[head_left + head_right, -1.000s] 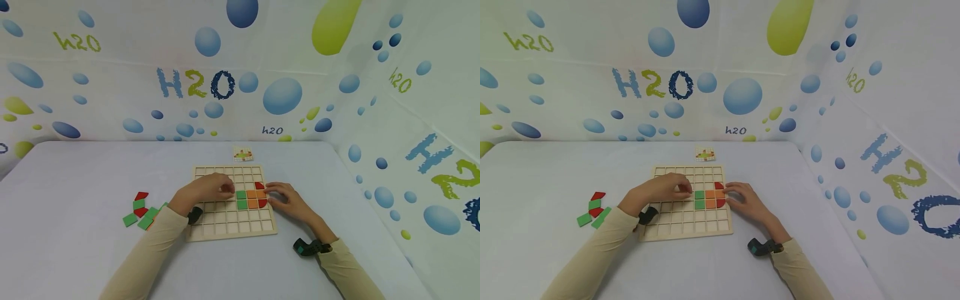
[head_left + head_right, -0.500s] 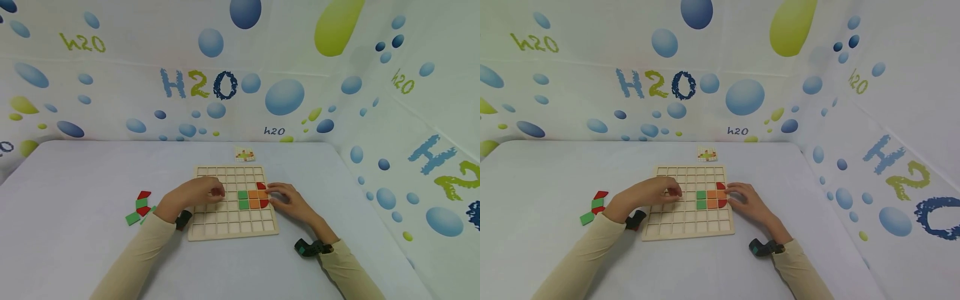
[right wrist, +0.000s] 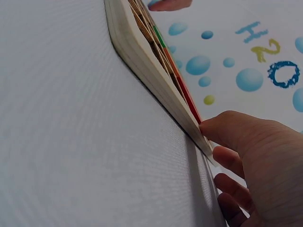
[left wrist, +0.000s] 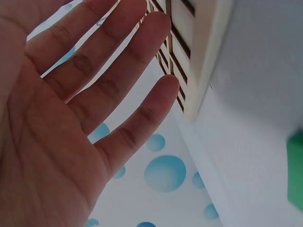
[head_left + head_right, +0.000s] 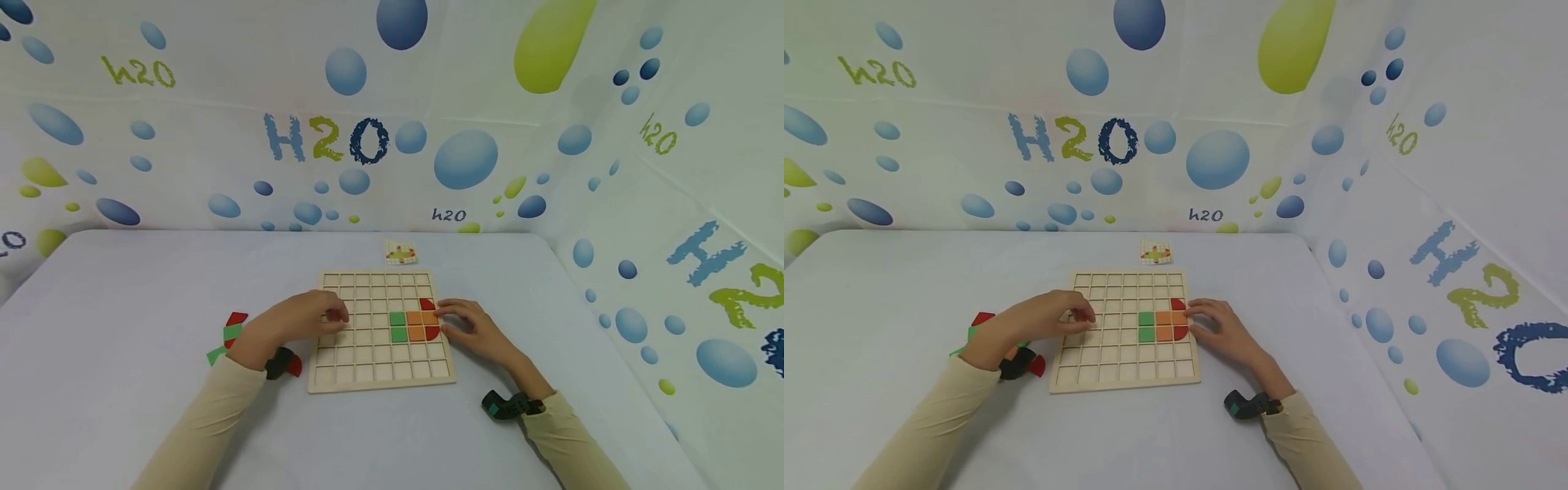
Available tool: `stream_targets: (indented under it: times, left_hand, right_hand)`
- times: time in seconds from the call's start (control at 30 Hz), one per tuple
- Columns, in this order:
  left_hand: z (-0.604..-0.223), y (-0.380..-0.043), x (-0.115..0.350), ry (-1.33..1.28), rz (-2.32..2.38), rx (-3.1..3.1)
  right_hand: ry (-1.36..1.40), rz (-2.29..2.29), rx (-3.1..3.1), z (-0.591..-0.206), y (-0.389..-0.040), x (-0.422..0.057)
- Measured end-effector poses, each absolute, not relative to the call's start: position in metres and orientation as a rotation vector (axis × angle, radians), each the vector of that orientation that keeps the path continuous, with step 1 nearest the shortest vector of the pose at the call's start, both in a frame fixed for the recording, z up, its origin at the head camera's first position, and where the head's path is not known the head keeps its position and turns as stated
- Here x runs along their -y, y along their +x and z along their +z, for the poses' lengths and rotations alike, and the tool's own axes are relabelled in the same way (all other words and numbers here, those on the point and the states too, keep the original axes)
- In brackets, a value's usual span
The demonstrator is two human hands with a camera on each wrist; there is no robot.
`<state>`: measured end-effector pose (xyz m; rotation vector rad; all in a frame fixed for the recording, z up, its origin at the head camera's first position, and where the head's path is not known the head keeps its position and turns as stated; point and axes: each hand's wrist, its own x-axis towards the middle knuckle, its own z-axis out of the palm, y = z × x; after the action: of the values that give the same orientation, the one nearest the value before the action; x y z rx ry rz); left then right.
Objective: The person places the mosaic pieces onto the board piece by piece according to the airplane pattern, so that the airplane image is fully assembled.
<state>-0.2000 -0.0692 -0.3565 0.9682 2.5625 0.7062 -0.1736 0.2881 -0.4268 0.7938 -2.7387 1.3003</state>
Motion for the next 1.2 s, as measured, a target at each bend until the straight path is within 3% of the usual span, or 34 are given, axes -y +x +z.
stream_targets:
  times: [0.97,1.2]
  left_hand:
    - [-0.357,-0.201,0.118,0.821,0.792,-2.552]
    - [-0.362,-0.205,0.128,0.749,0.82,-2.541]
  right_hand:
    - [0.781,1.332,2.726,-0.429,-0.173,-0.285]
    - [0.764,1.32,2.756,-0.396,-0.158,-0.272]
